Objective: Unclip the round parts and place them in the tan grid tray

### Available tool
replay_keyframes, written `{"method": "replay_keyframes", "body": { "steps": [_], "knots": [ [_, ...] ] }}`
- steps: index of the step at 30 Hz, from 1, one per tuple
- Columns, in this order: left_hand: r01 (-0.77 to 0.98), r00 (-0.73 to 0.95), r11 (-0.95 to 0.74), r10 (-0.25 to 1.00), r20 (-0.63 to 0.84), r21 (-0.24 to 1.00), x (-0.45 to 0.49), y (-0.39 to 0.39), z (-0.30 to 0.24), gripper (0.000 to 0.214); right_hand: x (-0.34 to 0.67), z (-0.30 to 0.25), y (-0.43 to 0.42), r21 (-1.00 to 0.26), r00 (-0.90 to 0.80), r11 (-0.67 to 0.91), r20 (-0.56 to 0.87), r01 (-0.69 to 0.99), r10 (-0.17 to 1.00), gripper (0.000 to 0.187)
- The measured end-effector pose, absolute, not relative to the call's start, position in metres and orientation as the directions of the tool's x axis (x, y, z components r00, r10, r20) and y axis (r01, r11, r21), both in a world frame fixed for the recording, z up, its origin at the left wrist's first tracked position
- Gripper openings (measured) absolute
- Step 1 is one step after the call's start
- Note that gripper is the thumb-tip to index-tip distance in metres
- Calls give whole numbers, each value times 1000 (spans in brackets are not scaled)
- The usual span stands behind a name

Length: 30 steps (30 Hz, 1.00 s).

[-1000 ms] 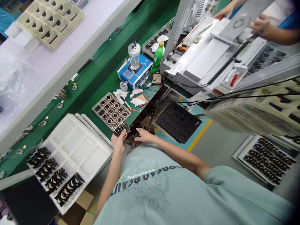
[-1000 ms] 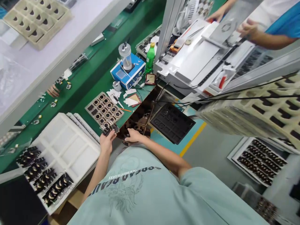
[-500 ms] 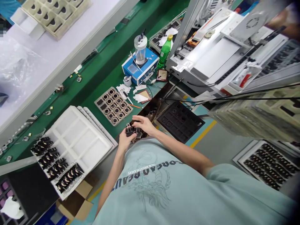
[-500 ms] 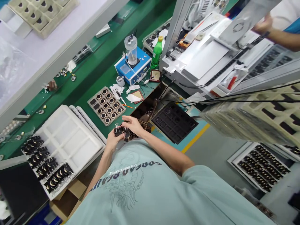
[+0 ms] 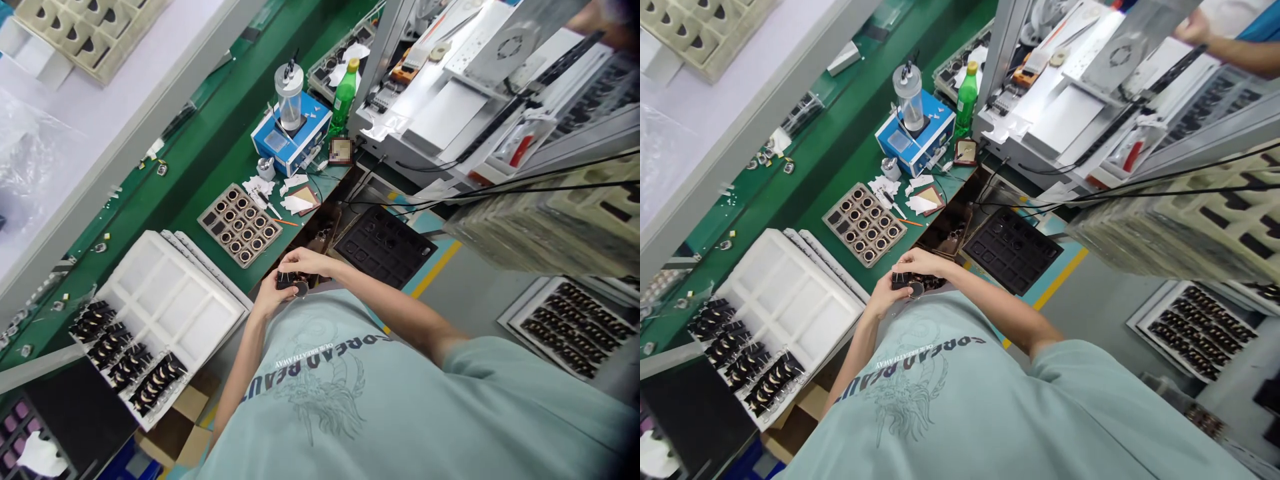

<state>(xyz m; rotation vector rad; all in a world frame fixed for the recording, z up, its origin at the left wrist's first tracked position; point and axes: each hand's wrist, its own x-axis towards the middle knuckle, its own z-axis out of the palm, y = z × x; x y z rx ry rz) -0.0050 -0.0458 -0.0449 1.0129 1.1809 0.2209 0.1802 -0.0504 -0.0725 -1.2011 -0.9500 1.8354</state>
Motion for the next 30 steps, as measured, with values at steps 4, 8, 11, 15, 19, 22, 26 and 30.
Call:
{"method": "replay_keyframes", "body": {
  "steps": [4, 8, 11, 15, 19, 22, 26, 30],
  "knots": [
    [358, 422, 636, 544, -726, 684, -13, -46, -51, 63, 170, -75, -51, -929, -252, -365, -340, -57, 906, 46],
    [355, 389, 720, 466, -794, 597, -28, -55, -60, 67, 169, -90, -52, -937, -143, -350, -347, 2, 927, 48],
    [248, 279, 790, 496, -822, 561, -47, -61, -68, 68, 168, -113, -57, -911, -134, -409, -413, 55, 901, 55],
    [-4, 172, 847, 524, -834, 531, -63, -61, -83, 40, 158, -142, -75, -871, -72, -471, -483, 137, 873, 73],
    [-111, 255, 890, 456, -853, 443, -34, -50, -99, 23, 157, -140, -99, -946, -132, -317, -306, -70, 943, 94],
    [-77, 365, 909, 408, -837, 410, 13, -42, -108, 15, 172, -131, -112, -943, -28, -263, -262, -206, 965, 72],
    [29, 363, 895, 405, -839, 445, 70, -32, -115, 16, 211, -130, -109, -940, 278, -315, -340, -131, 898, 53],
    [25, 235, 860, 491, -839, 510, 107, -16, -125, 19, 254, -132, -89, -781, 479, -528, -342, 333, 809, 39]
  ]
}}
